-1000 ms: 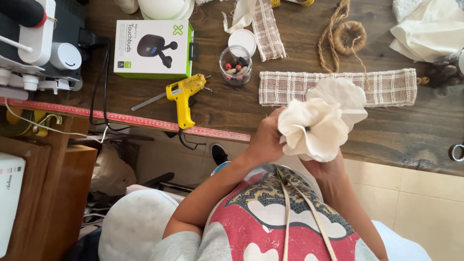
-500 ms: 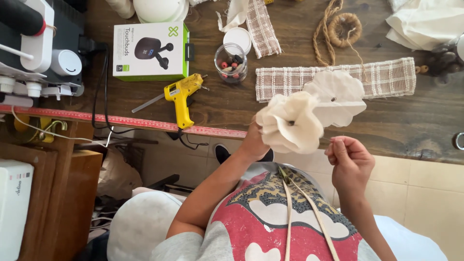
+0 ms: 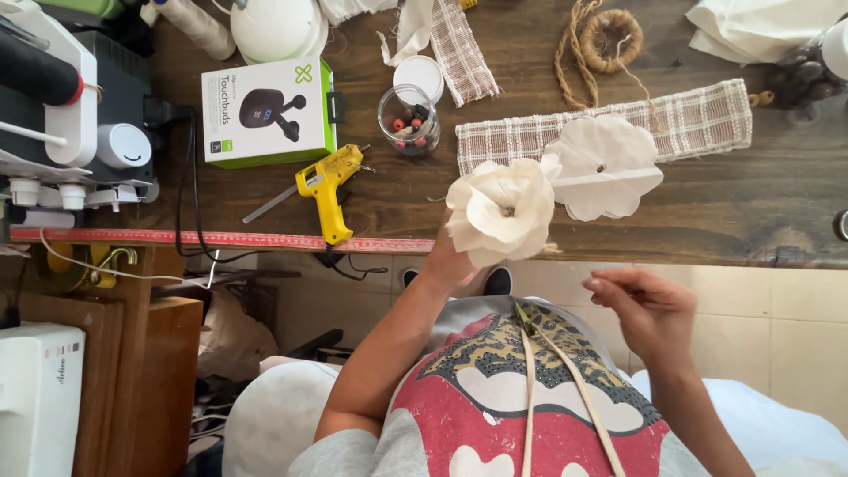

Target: Assembling decorative fabric flowers using a hot glue gun and white fabric

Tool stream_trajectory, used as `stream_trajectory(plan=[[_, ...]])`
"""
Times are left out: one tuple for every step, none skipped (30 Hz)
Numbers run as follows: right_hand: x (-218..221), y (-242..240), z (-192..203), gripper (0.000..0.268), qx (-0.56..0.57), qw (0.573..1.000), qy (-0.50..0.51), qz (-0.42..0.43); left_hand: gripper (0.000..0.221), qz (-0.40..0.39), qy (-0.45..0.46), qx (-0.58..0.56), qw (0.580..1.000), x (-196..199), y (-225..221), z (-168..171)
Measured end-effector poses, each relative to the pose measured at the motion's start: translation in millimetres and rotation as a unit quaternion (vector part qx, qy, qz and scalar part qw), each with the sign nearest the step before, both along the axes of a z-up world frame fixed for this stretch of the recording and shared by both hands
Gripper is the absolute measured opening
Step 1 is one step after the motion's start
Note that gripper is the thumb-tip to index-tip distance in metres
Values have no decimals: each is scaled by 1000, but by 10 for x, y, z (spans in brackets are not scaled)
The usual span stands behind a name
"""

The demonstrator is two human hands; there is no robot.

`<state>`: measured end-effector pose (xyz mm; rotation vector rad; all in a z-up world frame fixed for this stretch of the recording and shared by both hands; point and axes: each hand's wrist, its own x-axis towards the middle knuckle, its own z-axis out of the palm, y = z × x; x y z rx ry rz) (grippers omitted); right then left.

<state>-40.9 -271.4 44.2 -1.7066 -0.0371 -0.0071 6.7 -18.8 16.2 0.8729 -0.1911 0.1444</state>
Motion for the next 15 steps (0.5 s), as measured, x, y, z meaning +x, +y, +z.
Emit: stream_trajectory(plan=[[-16,-111,32,14,0,1000,0,0,51,0,0,0,1000,8,13,2],[-35,-219,66,14,-14,1000,18,-12,51,2,10,2,1000,15,30,7],[-47,-320,101,15,-26,999,36,-23,52,5,20,5,1000,24,55,17],[-91,-489,45,15,-26,999,35,-22,52,5,20,6,1000,38,92,33],[-108,-651,-17,14,-36,996,38,-70,53,10,33,11,999,68,138,51],[-121,-811,-82,14,-46,991,42,-116,54,15,46,15,999,99,187,68],[-189,-953,-172,14,-46,991,43,-114,54,18,47,16,999,92,219,72],[-255,-1098,-265,17,-100,987,47,-119,55,22,64,19,998,87,248,74],[-319,-1241,-361,21,-153,979,50,-125,56,26,80,23,996,94,277,78],[-383,-1309,-478,21,-152,979,50,-125,56,26,80,24,996,96,293,63],[-451,-1378,-594,36,-169,976,67,-117,64,11,81,11,997,101,307,51],[-518,-1449,-708,52,-186,973,83,-109,72,-5,82,-2,997,108,317,40],[-526,-1404,-722,52,-186,973,82,-111,72,-6,81,-2,997,109,319,23],[-532,-1362,-737,38,-173,966,137,-137,68,-7,81,2,997,112,317,6],[-552,-1319,-749,25,-160,955,192,-162,65,-9,82,6,997,106,316,-12]])
